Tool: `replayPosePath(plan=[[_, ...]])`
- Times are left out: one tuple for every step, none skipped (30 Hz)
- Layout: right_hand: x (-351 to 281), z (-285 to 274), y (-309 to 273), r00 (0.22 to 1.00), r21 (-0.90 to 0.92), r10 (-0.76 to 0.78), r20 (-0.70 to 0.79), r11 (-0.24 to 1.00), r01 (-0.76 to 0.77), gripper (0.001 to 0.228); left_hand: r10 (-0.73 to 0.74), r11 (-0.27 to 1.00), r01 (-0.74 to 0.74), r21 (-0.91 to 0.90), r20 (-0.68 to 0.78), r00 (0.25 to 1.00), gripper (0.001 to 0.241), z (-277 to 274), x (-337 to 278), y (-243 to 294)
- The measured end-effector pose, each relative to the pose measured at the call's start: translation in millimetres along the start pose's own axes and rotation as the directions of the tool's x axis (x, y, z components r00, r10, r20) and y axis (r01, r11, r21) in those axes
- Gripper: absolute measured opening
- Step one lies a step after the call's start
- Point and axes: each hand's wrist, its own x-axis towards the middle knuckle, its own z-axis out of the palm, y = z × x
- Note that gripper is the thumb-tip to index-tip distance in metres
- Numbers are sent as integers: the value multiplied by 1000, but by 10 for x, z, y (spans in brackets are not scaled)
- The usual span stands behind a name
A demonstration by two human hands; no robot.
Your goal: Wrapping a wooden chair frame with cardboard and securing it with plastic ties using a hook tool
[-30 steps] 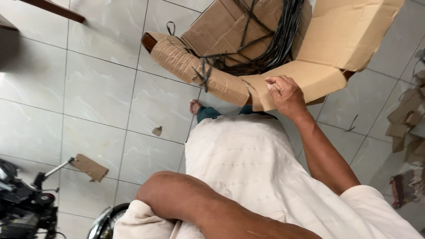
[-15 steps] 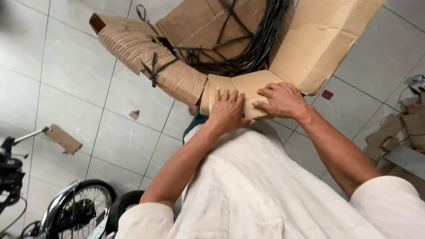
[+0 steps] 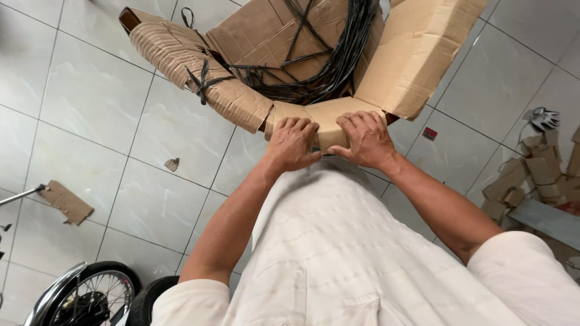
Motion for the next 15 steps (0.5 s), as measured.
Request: replayPosePath(plan=[[-17,54,-14,999,20,15,-41,1000,-14,82,-58,997,59,-58,30,998,73,-19,13,19],[-24,101,-20,996,40,29,-84,999,-26,81,-113,987,119,-112,62,992,72,-48,35,36],[-35,110,-42,996,32,33,-86,999,-30,81,-105,987,111,-114,56,993,72,-78,14,81],[-43,118,-57,995,50,44,-84,998,-40,80,-122,989,126,-75,64,991,71,-111,3,124],[-51,124,-63,995,69,56,-82,996,-51,80,-139,989,141,-37,71,988,69,-145,-2,171],[-48,61,-95,994,60,60,-88,997,-55,80,-130,991,132,-36,64,989,69,-113,-11,154],[-45,-3,-121,995,88,65,-80,994,-58,79,-129,991,130,-42,44,991,66,-81,-14,139],[-38,-69,-135,996,115,63,-68,992,-55,79,-134,990,135,-51,21,991,62,-41,-16,132],[-29,-85,-71,996,105,60,-72,993,-52,79,-131,990,131,-53,11,991,62,-85,-30,159],[-5,-106,4,999,172,37,-8,984,-35,75,-144,986,145,-89,19,989,59,-131,-51,193],[24,-127,90,998,238,9,55,971,-22,73,-156,980,158,-124,26,987,56,-174,-59,228],[86,-114,288,998,236,-2,55,972,-11,73,-165,978,166,-126,20,986,56,-152,-51,228],[152,-105,505,997,175,-33,73,984,20,68,-205,970,208,-127,39,978,55,-129,-24,236],[231,-110,743,994,113,-62,87,992,52,64,-242,961,247,-122,57,969,55,-123,33,248],[299,-207,908,994,111,-71,83,992,61,64,-248,960,253,-120,48,967,55,-139,65,267]])
